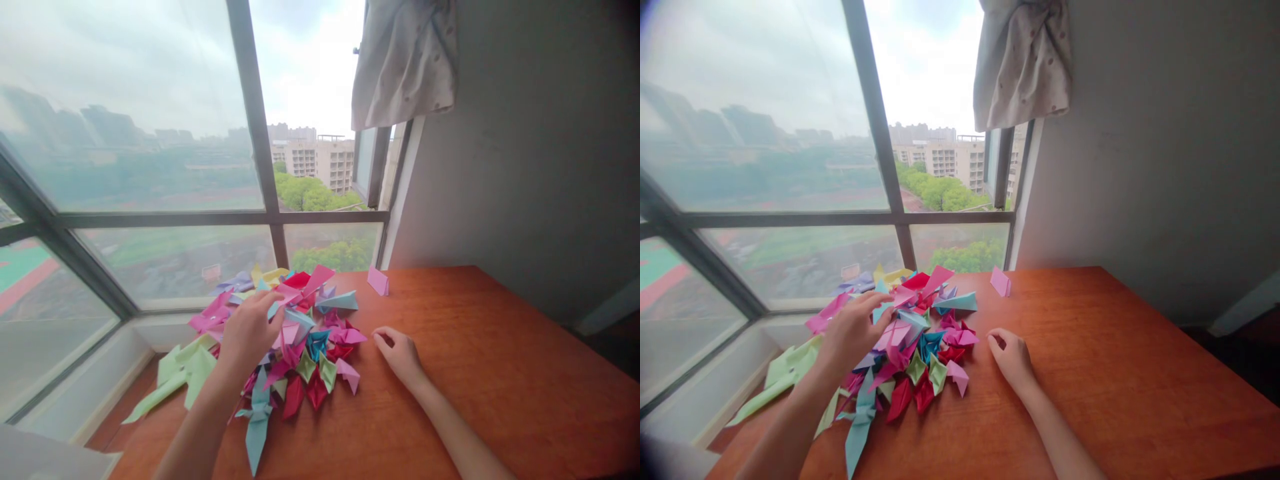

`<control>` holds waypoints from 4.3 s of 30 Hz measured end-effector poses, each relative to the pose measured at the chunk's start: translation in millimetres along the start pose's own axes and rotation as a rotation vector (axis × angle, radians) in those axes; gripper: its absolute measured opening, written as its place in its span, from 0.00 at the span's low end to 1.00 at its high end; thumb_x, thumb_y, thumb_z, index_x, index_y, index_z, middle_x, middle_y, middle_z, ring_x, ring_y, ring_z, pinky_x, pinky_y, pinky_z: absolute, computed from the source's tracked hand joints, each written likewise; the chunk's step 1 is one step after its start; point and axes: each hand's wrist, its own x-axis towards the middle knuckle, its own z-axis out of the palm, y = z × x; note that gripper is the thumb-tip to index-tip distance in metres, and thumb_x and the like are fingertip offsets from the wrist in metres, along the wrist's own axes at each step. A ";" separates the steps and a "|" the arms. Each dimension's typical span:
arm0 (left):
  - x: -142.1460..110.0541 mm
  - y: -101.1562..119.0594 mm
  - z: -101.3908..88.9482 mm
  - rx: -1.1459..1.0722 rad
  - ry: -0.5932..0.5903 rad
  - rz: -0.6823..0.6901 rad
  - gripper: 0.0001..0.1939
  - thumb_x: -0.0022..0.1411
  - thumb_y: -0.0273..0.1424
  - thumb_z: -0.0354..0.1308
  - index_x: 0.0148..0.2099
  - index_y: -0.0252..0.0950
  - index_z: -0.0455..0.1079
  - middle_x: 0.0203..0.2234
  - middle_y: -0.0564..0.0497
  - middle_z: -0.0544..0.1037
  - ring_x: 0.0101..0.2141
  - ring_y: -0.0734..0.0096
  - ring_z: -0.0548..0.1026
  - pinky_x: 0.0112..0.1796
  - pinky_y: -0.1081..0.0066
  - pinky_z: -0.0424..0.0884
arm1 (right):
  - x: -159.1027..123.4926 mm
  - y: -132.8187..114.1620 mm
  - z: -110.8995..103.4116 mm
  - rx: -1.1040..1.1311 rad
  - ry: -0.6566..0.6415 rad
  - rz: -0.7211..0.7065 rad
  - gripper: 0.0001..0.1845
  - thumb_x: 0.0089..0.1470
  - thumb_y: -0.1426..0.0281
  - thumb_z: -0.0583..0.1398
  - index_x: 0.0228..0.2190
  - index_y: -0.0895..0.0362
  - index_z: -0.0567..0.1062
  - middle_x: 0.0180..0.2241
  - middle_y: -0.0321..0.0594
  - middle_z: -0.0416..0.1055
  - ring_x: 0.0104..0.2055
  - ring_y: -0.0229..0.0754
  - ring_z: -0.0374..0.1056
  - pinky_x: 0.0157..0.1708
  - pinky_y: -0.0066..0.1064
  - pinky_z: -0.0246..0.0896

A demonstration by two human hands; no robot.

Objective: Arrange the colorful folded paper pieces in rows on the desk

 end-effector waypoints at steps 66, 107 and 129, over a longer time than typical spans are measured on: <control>-95.5 81.9 51.6 -1.179 -0.237 -0.198 0.10 0.63 0.34 0.58 0.42 0.35 0.76 0.31 0.47 0.82 0.31 0.66 0.79 0.32 0.72 0.75 | -62.3 -40.6 -68.2 0.412 -0.145 -0.082 0.14 0.57 0.58 0.61 0.32 0.54 0.81 0.43 0.46 0.75 0.48 0.49 0.70 0.46 0.33 0.69; -107.3 89.6 76.8 -0.974 -0.143 0.089 0.09 0.66 0.27 0.53 0.47 0.37 0.71 0.33 0.48 0.80 0.32 0.70 0.78 0.34 0.75 0.72 | -5.3 23.5 -114.5 -0.280 0.244 0.044 0.17 0.55 0.55 0.57 0.27 0.56 0.73 0.25 0.40 0.75 0.28 0.43 0.70 0.30 0.29 0.60; -119.2 87.5 100.8 -0.599 0.007 0.444 0.17 0.55 0.20 0.50 0.47 0.38 0.65 0.26 0.50 0.77 0.26 0.66 0.74 0.26 0.71 0.65 | 145.4 62.8 -54.6 -0.831 0.061 0.370 0.18 0.59 0.65 0.53 0.45 0.57 0.77 0.45 0.51 0.75 0.45 0.49 0.71 0.39 0.34 0.63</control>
